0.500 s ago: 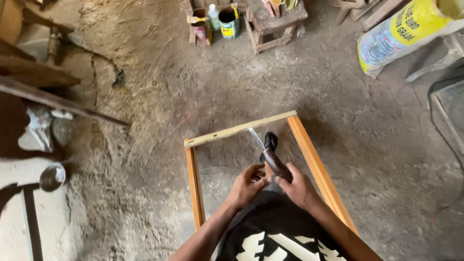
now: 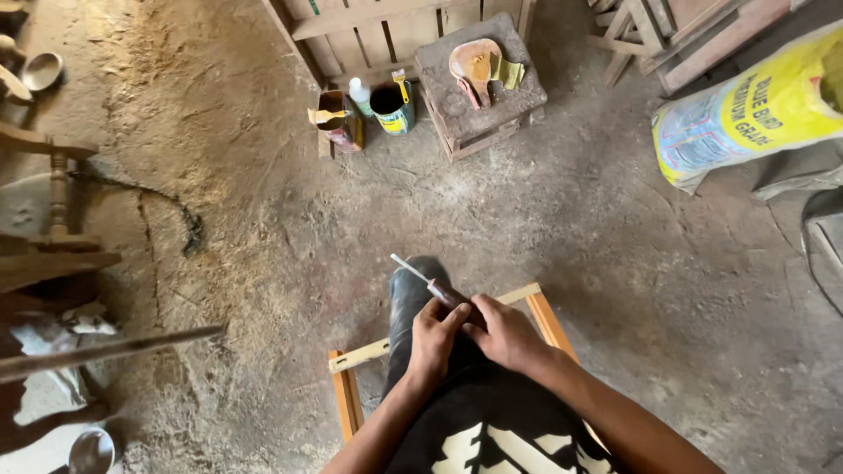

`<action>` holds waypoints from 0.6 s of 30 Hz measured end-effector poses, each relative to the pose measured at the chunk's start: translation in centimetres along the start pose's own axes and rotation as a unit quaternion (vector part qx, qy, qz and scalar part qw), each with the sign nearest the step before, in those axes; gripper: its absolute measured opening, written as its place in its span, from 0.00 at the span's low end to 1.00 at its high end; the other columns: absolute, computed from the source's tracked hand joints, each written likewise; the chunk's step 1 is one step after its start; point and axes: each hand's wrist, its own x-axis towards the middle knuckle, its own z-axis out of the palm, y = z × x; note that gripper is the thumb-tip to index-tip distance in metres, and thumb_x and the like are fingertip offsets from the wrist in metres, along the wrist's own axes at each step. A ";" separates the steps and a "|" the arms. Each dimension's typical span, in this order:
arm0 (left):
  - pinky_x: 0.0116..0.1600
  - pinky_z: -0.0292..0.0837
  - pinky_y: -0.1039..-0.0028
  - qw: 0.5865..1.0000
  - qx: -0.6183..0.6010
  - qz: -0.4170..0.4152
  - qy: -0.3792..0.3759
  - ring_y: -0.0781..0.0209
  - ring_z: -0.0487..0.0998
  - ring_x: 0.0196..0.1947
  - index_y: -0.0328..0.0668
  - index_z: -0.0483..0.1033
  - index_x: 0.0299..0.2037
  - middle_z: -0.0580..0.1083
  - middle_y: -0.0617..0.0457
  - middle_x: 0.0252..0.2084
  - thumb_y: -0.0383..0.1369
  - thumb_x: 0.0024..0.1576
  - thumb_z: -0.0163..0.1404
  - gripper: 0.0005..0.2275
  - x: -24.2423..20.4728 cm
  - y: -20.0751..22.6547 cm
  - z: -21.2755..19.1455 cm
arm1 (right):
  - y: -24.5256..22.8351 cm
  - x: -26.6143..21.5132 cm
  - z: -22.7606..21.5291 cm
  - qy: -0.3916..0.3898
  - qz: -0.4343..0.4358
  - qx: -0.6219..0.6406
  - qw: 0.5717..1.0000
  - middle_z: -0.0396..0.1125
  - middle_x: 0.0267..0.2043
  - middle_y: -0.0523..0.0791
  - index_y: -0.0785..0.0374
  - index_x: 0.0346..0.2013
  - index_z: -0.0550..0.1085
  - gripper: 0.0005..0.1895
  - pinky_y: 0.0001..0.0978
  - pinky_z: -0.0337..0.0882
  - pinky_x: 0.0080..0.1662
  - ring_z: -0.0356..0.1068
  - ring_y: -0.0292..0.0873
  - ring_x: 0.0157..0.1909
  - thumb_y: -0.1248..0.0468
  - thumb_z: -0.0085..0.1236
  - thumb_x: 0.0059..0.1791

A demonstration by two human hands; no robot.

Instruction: The person assembles a rectangular wooden frame by hand, fitting the corner joints together on a workbench. They use a chisel to tap and adjust the joints for alignment, then inspect the assembled frame.

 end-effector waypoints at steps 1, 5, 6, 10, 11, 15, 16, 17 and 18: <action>0.38 0.73 0.77 1.000 -0.022 0.005 -0.005 0.70 0.75 0.32 0.32 0.77 0.40 0.77 0.55 0.33 0.31 0.57 0.57 0.08 2.5 0.5 0.8 | 1.0 1.8 -1.0 0.010 -0.012 0.006 1.000 0.74 0.41 0.55 0.65 0.49 0.71 0.21 0.46 0.74 0.40 0.75 0.59 0.41 0.59 0.64 0.45; 0.37 0.71 0.75 0.999 -0.022 -0.026 0.017 0.68 0.74 0.31 0.33 0.76 0.39 0.76 0.55 0.32 0.29 0.57 0.58 0.07 14.5 2.1 1.4 | 7.7 8.4 -4.0 0.061 0.063 -0.015 0.996 0.74 0.40 0.51 0.63 0.46 0.75 0.19 0.39 0.75 0.39 0.76 0.50 0.38 0.55 0.64 0.46; 0.37 0.72 0.75 1.000 -0.005 -0.017 0.025 0.67 0.74 0.31 0.33 0.76 0.39 0.76 0.55 0.32 0.28 0.55 0.59 0.07 18.1 2.5 1.2 | 9.7 10.0 -4.7 0.057 0.107 -0.001 0.993 0.74 0.40 0.49 0.62 0.46 0.76 0.18 0.37 0.76 0.39 0.77 0.47 0.37 0.55 0.63 0.47; 0.41 0.73 0.75 0.995 0.086 0.003 0.046 0.66 0.77 0.33 0.36 0.80 0.43 0.78 0.53 0.34 0.29 0.52 0.58 0.10 35.8 3.1 0.1 | 19.7 19.0 -5.4 0.120 0.167 0.038 0.978 0.74 0.37 0.48 0.64 0.41 0.77 0.17 0.35 0.77 0.38 0.77 0.42 0.36 0.54 0.64 0.47; 0.43 0.74 0.76 0.992 0.116 0.000 0.045 0.67 0.78 0.35 0.37 0.81 0.44 0.79 0.53 0.36 0.30 0.52 0.57 0.11 40.7 3.1 -0.1 | 22.2 22.1 -4.9 0.135 0.199 0.033 0.970 0.74 0.37 0.48 0.65 0.41 0.77 0.18 0.35 0.77 0.38 0.76 0.43 0.36 0.54 0.64 0.46; 0.38 0.73 0.69 0.964 0.242 -0.087 0.070 0.61 0.76 0.31 0.32 0.79 0.39 0.79 0.47 0.32 0.34 0.50 0.59 0.13 58.1 0.4 -0.8 | 32.9 36.2 -2.8 0.160 0.239 0.025 0.957 0.76 0.40 0.49 0.65 0.45 0.77 0.17 0.38 0.76 0.41 0.78 0.47 0.39 0.57 0.63 0.47; 0.39 0.73 0.69 0.945 0.312 -0.070 0.064 0.61 0.77 0.30 0.33 0.80 0.38 0.79 0.46 0.30 0.35 0.48 0.60 0.14 62.4 -0.3 -0.1 | 35.8 41.0 -2.5 0.143 0.259 -0.042 0.954 0.74 0.41 0.52 0.67 0.46 0.76 0.20 0.42 0.75 0.42 0.77 0.52 0.40 0.56 0.65 0.46; 0.38 0.73 0.69 0.947 0.310 -0.062 0.061 0.61 0.78 0.30 0.32 0.79 0.37 0.79 0.46 0.30 0.37 0.48 0.60 0.14 67.6 -1.3 1.1 | 38.6 45.6 -2.5 0.124 0.277 -0.109 0.947 0.73 0.42 0.55 0.68 0.47 0.75 0.23 0.46 0.74 0.43 0.75 0.56 0.41 0.56 0.67 0.44; 0.38 0.73 0.68 0.943 0.318 -0.074 0.060 0.62 0.78 0.30 0.32 0.79 0.36 0.78 0.46 0.29 0.39 0.49 0.59 0.15 70.2 -2.5 1.0 | 40.5 48.7 -1.7 0.071 0.285 -0.127 0.947 0.72 0.43 0.57 0.69 0.53 0.72 0.24 0.50 0.73 0.45 0.73 0.60 0.45 0.56 0.65 0.49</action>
